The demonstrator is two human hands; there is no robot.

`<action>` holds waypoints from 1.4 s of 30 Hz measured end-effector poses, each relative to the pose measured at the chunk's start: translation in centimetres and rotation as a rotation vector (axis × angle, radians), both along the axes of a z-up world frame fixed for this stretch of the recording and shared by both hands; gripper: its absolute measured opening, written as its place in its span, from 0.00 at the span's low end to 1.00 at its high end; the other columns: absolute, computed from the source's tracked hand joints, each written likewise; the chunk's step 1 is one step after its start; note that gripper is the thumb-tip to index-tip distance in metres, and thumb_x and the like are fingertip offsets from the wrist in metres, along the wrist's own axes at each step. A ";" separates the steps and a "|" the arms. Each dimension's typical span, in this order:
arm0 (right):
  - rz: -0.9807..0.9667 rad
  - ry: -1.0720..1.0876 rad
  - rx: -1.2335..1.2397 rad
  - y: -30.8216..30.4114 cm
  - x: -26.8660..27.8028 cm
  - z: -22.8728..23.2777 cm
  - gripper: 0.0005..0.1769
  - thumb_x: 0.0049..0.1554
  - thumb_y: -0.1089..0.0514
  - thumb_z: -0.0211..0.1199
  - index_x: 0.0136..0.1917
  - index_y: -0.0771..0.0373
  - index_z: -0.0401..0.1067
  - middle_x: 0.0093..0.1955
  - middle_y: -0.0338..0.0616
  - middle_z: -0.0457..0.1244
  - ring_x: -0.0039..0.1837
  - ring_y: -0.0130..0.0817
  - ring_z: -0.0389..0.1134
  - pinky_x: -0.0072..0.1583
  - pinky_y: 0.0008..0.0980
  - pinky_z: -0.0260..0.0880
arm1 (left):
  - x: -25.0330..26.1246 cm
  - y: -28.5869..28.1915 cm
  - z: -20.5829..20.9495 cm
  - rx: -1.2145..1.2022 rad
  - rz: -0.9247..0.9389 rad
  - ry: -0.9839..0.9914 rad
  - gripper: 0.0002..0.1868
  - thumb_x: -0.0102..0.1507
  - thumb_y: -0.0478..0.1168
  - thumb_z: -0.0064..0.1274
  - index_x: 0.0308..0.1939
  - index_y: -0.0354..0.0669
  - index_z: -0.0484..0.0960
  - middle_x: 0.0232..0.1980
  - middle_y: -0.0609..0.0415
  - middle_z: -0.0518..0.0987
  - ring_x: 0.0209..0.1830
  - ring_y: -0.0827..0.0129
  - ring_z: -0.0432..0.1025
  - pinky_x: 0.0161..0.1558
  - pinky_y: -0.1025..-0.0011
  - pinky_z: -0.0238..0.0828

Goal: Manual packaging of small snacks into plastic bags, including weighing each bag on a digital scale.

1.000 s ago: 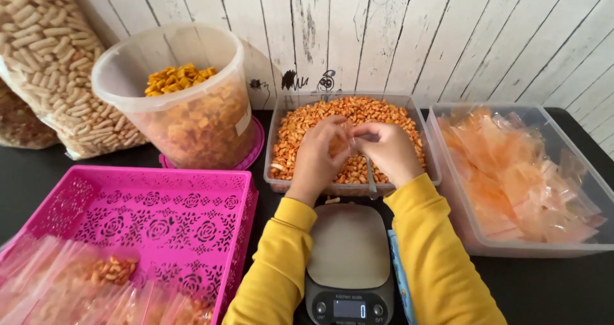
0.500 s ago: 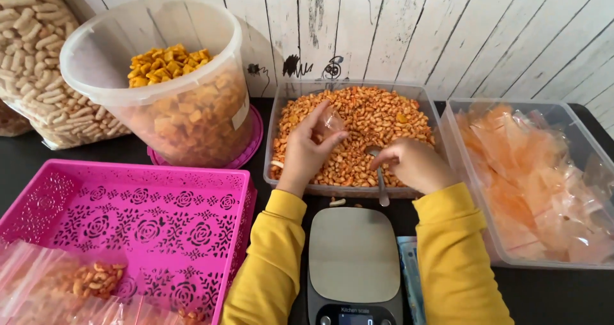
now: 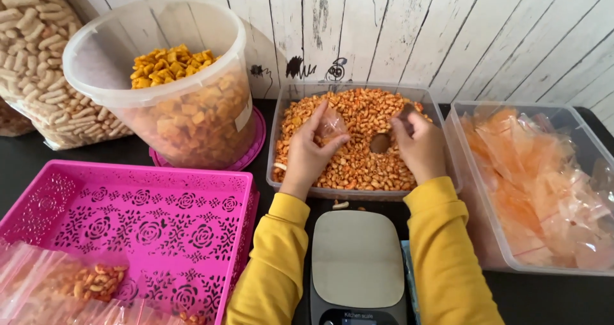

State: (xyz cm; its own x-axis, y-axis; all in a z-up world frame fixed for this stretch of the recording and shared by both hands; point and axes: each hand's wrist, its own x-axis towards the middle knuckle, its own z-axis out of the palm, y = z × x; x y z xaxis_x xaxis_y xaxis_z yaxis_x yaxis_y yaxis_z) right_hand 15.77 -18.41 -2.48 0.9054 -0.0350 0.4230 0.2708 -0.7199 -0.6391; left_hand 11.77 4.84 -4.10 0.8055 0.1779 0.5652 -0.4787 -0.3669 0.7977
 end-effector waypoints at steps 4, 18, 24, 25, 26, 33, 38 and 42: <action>-0.100 -0.089 0.013 -0.1 0.5 -1.8 0.08 0.62 0.41 0.63 0.47 0.43 0.76 0.34 0.27 0.67 0.42 0.30 0.70 0.45 0.29 0.68 | -0.2 -0.4 1.0 -0.031 -0.008 -0.017 0.45 0.51 0.49 0.74 0.71 0.52 0.71 0.49 0.39 0.82 0.51 0.49 0.78 0.50 0.59 0.78; 0.172 0.170 0.729 0.4 -0.7 -1.0 0.09 0.67 0.58 0.51 0.54 0.66 0.66 0.40 0.57 0.68 0.39 0.37 0.74 0.40 0.29 0.79 | 0.0 -0.3 0.6 0.008 0.006 -0.101 0.50 0.44 0.50 0.78 0.69 0.51 0.73 0.43 0.45 0.83 0.45 0.53 0.79 0.49 0.62 0.75; 0.220 0.264 0.786 1.4 -1.5 0.0 0.10 0.67 0.58 0.53 0.56 0.67 0.65 0.42 0.56 0.69 0.41 0.37 0.75 0.44 0.31 0.80 | 0.6 0.1 -0.4 0.026 0.013 -0.100 0.49 0.45 0.51 0.77 0.69 0.51 0.73 0.42 0.47 0.83 0.45 0.54 0.79 0.49 0.62 0.75; 0.221 0.265 0.786 1.5 -1.9 0.2 0.10 0.67 0.58 0.53 0.56 0.67 0.65 0.42 0.56 0.69 0.41 0.37 0.75 0.44 0.31 0.80 | 0.5 0.0 -0.5 0.026 0.013 -0.099 0.49 0.45 0.51 0.77 0.69 0.51 0.73 0.42 0.47 0.83 0.45 0.54 0.79 0.49 0.62 0.75; 0.217 0.284 0.796 1.6 -2.1 0.5 0.10 0.67 0.57 0.53 0.56 0.67 0.66 0.43 0.55 0.69 0.42 0.35 0.75 0.44 0.31 0.80 | 0.5 0.0 -0.5 0.017 0.015 -0.093 0.49 0.45 0.51 0.77 0.69 0.52 0.73 0.43 0.47 0.84 0.45 0.55 0.79 0.49 0.62 0.75; 0.281 0.398 0.759 1.6 -2.4 0.9 0.13 0.64 0.56 0.57 0.58 0.65 0.68 0.46 0.52 0.70 0.45 0.34 0.75 0.46 0.30 0.79 | 0.5 0.1 -0.4 0.001 -0.017 -0.079 0.50 0.46 0.48 0.78 0.70 0.48 0.72 0.42 0.47 0.84 0.42 0.57 0.78 0.47 0.64 0.76; 0.271 0.436 0.789 1.5 -2.0 0.5 0.16 0.64 0.53 0.58 0.60 0.65 0.68 0.48 0.54 0.70 0.48 0.35 0.75 0.48 0.32 0.78 | 0.3 0.2 -0.1 0.001 0.005 -0.093 0.49 0.48 0.50 0.77 0.70 0.48 0.71 0.43 0.47 0.83 0.42 0.58 0.77 0.45 0.65 0.75; 0.233 0.355 0.886 1.0 -1.8 0.5 0.14 0.64 0.52 0.58 0.57 0.63 0.69 0.47 0.52 0.71 0.47 0.34 0.75 0.46 0.30 0.79 | 0.5 -0.1 -0.2 -0.009 0.013 -0.084 0.49 0.47 0.49 0.76 0.70 0.47 0.71 0.44 0.46 0.83 0.45 0.55 0.77 0.46 0.63 0.76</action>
State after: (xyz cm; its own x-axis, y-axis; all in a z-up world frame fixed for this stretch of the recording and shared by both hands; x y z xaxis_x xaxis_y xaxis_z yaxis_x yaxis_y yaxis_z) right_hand 13.94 -17.40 -1.98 0.9994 -0.0130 0.0322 0.0334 0.1060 -0.9938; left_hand 12.25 4.78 -4.32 0.7526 0.1937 0.6294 -0.5395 -0.3667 0.7579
